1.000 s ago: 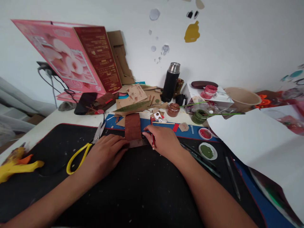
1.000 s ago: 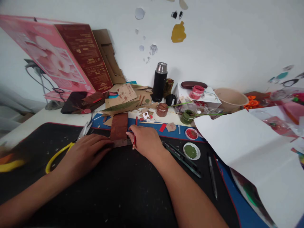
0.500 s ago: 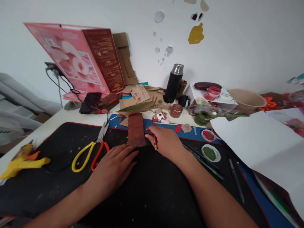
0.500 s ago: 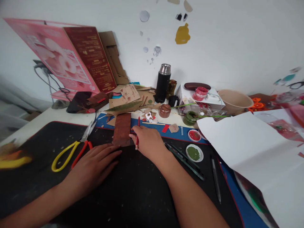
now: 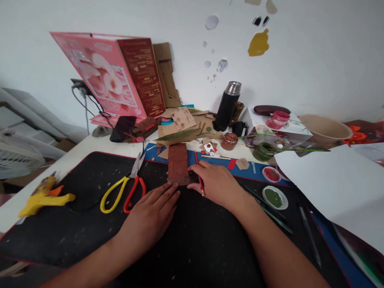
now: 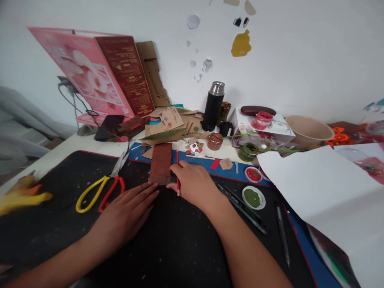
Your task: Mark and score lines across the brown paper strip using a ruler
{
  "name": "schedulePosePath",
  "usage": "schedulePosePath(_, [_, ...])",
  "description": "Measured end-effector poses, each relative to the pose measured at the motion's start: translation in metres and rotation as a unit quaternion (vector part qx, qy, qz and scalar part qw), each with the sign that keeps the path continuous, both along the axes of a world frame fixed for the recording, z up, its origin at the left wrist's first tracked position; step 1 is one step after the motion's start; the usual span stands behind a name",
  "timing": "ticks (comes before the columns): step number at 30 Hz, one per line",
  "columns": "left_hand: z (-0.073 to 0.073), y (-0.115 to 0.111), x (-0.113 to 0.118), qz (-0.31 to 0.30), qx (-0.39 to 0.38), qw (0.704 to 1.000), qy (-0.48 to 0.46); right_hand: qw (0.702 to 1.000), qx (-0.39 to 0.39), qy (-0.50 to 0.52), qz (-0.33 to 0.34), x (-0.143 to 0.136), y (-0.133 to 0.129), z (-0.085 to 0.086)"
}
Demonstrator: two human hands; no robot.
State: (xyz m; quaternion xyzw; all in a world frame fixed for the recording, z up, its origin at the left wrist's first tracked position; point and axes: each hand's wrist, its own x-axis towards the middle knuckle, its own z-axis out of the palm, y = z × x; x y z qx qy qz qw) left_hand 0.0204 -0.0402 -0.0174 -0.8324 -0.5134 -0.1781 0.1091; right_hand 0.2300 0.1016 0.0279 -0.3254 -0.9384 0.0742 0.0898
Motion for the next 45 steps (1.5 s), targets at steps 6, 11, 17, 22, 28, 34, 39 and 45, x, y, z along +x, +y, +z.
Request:
schedulePosePath(6, [-0.0011,-0.0021,0.0006,0.011,0.002,1.0,-0.006,1.0,0.007,-0.018,-0.015,-0.0038,-0.0006,-0.002])
schedulePosePath(11, [-0.0014,-0.0022,0.0004,0.012,-0.001,1.0,0.003,0.999,0.004,-0.027,-0.025,-0.0056,-0.0011,-0.0015])
schedulePosePath(17, [0.0007,-0.001,0.0004,0.013,0.011,1.0,0.003,0.999,0.004,-0.028,-0.027,-0.0055,-0.0024,-0.0013])
schedulePosePath(22, [0.0031,0.0,0.0006,0.01,0.026,0.999,0.022,0.999,0.003,-0.025,-0.024,-0.0052,-0.0028,-0.0001])
schedulePosePath(28, [0.0022,-0.0005,0.001,0.012,0.023,0.999,0.018,1.0,0.005,-0.02,-0.018,-0.006,-0.0034,-0.0023])
schedulePosePath(34, [-0.0003,-0.001,0.0009,0.017,0.017,1.0,0.009,0.999,0.008,-0.025,-0.023,-0.0071,-0.0028,-0.0032])
schedulePosePath(39, [0.0014,-0.0003,0.0016,0.014,0.024,0.999,0.02,0.999,0.009,-0.023,-0.023,-0.0072,-0.0044,-0.0025])
schedulePosePath(45, [0.0016,-0.0001,0.0018,0.014,0.022,0.999,0.027,0.999,0.016,-0.026,-0.025,-0.0079,-0.006,-0.002])
